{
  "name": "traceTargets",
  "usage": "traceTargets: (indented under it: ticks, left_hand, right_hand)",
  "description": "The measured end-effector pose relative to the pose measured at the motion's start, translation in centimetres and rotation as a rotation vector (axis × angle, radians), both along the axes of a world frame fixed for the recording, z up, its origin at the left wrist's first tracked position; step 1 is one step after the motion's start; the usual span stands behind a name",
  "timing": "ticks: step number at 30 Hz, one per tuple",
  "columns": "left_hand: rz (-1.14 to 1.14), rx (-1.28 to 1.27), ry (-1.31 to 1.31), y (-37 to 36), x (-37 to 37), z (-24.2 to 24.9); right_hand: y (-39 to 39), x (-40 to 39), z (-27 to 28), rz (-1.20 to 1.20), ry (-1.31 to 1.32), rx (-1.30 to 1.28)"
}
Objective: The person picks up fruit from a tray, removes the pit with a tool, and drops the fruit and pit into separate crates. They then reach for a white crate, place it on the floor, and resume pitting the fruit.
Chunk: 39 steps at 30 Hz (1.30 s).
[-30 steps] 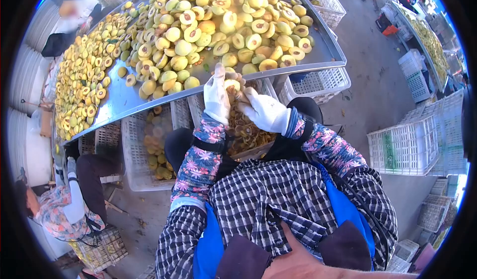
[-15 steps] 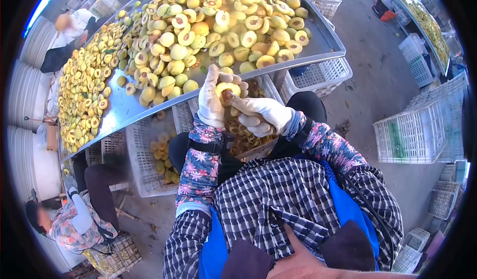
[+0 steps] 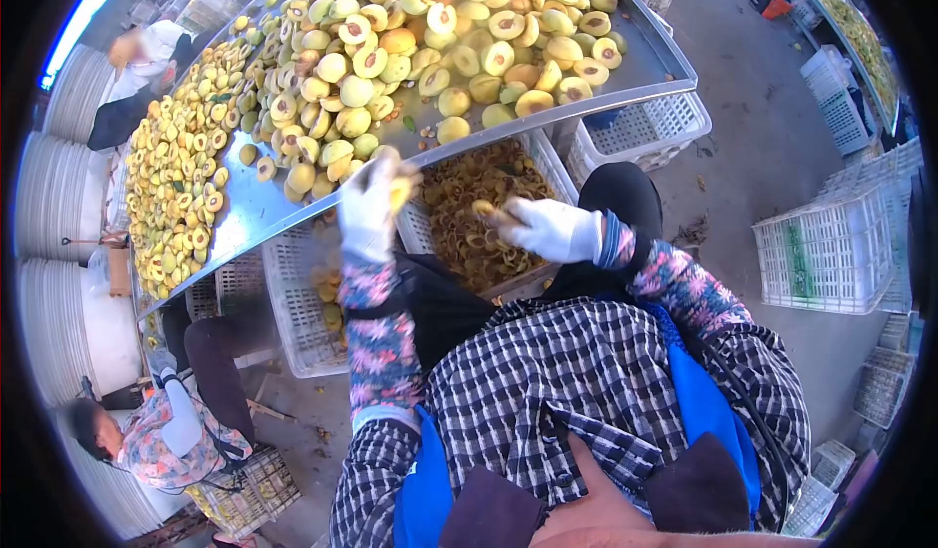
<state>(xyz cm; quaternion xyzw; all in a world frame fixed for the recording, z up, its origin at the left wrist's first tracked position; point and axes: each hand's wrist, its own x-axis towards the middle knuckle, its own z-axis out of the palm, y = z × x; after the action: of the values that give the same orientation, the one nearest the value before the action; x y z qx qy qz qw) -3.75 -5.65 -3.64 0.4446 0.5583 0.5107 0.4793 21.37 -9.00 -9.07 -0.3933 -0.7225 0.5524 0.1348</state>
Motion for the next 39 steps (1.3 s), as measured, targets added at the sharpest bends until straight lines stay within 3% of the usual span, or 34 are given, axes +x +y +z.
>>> traceTargets:
  ticks: [1, 3, 4, 5, 7, 9, 13, 15, 18, 21, 25, 27, 29, 33, 37, 39]
  left_hand:
    - [0.057, 0.016, 0.236, -0.4, -2.9, -0.1]
    - [0.246, -0.002, 0.984, -1.2, -8.8, 0.5]
    - [0.157, -0.221, 1.093, -2.0, -10.9, 1.4]
    - [0.298, -0.226, 1.433, -2.3, -12.3, 0.1]
    - [0.190, -0.191, 1.194, -0.8, -11.6, 1.0]
    - [0.048, 0.098, 1.069, 2.4, -9.1, -0.9]
    - [-0.220, 0.220, 1.029, 8.3, 1.2, -1.3]
    - [-0.275, 0.318, 1.063, 11.4, 4.3, -3.9]
    - [-0.382, 0.042, 1.218, 14.7, 6.6, -7.0]
    - [-0.311, 0.067, 1.252, 15.5, 6.7, -8.5]
    - [-0.211, 0.123, 1.014, 15.3, 4.8, -7.9]
    - [-0.083, -0.129, -0.357, 13.9, 3.3, -6.9]
    - [-0.390, -0.118, -0.954, 11.5, 0.7, -5.6]
    - [-0.294, -0.024, -1.238, 5.6, 1.8, -1.9]
    - [-0.021, -0.015, -1.126, 3.4, 4.1, -2.0]
    - [-0.064, 0.022, -1.090, 3.1, 4.9, -2.1]
  right_hand:
    - [-0.6, 0.4, 0.3, 0.075, -0.240, 0.259]
    - [-1.4, 0.7, 0.8, 0.104, -0.347, 0.185]
    - [-1.6, 0.8, 0.2, 0.097, -0.333, 0.197]
    - [-1.8, 0.7, -0.3, 0.098, -0.320, 0.204]
    - [-1.7, 0.1, 0.5, 0.083, -0.347, 0.215]
    - [-1.8, -0.4, 0.7, 0.069, -0.378, 0.219]
    - [-1.5, -1.0, -0.4, 0.011, -0.318, 0.353]
    - [-1.6, -1.2, -0.9, -0.002, -0.292, 0.399]
    - [-1.9, -0.7, -1.2, -0.016, -0.268, 0.413]
    - [-1.9, -0.4, -0.9, 0.013, -0.286, 0.332]
    - [-1.7, 0.3, -0.7, -0.073, -0.166, 0.388]
    - [-1.3, 0.3, -0.2, -0.201, 0.043, 0.403]
    - [-0.4, 0.3, 1.4, -0.176, -0.187, 0.311]
    - [1.2, -1.5, 2.3, -0.346, 0.093, 0.547]
    - [2.7, -4.1, 3.7, -0.442, 0.124, 0.745]
    - [3.0, -5.0, 3.6, -0.464, 0.096, 0.806]
